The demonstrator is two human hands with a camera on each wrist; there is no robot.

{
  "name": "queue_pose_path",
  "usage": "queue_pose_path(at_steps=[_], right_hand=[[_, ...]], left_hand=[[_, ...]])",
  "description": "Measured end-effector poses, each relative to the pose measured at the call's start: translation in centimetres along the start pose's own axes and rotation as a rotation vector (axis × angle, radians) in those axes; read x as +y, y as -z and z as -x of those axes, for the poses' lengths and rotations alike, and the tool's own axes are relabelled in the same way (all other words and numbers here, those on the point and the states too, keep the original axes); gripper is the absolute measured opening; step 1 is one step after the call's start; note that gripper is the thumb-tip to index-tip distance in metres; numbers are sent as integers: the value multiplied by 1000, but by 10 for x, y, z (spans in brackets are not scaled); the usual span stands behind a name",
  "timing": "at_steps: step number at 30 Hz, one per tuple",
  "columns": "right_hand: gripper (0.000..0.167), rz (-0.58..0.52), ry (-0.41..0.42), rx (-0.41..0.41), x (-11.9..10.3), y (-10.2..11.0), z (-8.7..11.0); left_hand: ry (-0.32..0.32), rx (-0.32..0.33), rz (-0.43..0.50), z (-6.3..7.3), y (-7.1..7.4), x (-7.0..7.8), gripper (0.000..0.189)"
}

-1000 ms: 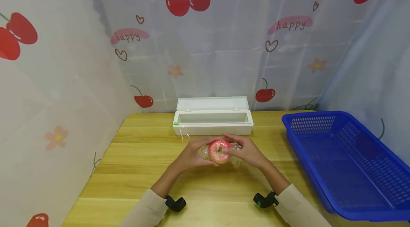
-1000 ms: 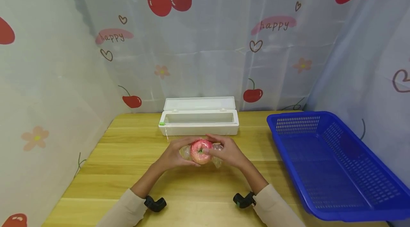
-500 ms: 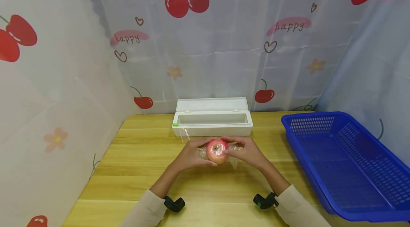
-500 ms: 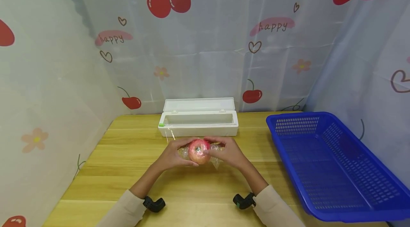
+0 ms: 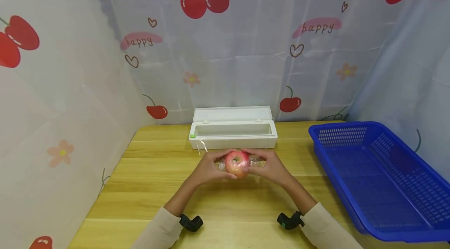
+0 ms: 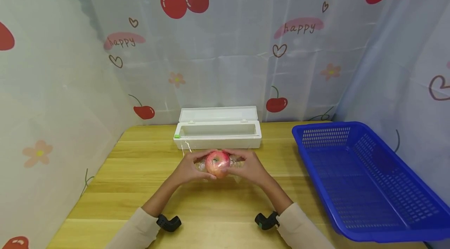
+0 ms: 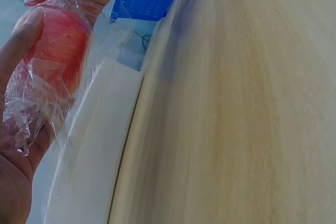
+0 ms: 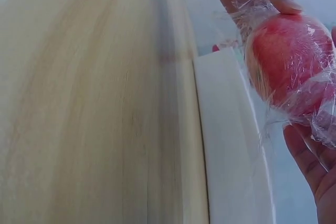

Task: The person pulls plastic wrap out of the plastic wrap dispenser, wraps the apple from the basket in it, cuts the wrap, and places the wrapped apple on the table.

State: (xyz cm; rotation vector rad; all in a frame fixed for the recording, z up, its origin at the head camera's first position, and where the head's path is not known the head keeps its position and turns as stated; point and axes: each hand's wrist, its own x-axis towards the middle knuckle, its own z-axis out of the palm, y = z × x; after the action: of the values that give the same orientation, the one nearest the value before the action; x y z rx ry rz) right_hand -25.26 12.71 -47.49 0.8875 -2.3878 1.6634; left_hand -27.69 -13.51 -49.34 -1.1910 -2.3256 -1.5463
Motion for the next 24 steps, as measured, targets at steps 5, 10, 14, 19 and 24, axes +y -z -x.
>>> queue_pose_path(at_steps=[5,10,14,19,24], right_hand=[[61,31,11,5,-4,-1,-1],[70,60,11,3,-5,-1,-1],[76,87,16,-19,-2,-1,-1],[77,125,99,-35,-1,-2,-1],[79,183,165,-46,2,-4,-1]], left_hand=[[79,12,25,0,0,2,75],[170,23,28,0,0,5,74],[195,10,43,-1,1,7,74],[187,11,76,-2,3,4,72],[176,6,101,-1,3,2,71]])
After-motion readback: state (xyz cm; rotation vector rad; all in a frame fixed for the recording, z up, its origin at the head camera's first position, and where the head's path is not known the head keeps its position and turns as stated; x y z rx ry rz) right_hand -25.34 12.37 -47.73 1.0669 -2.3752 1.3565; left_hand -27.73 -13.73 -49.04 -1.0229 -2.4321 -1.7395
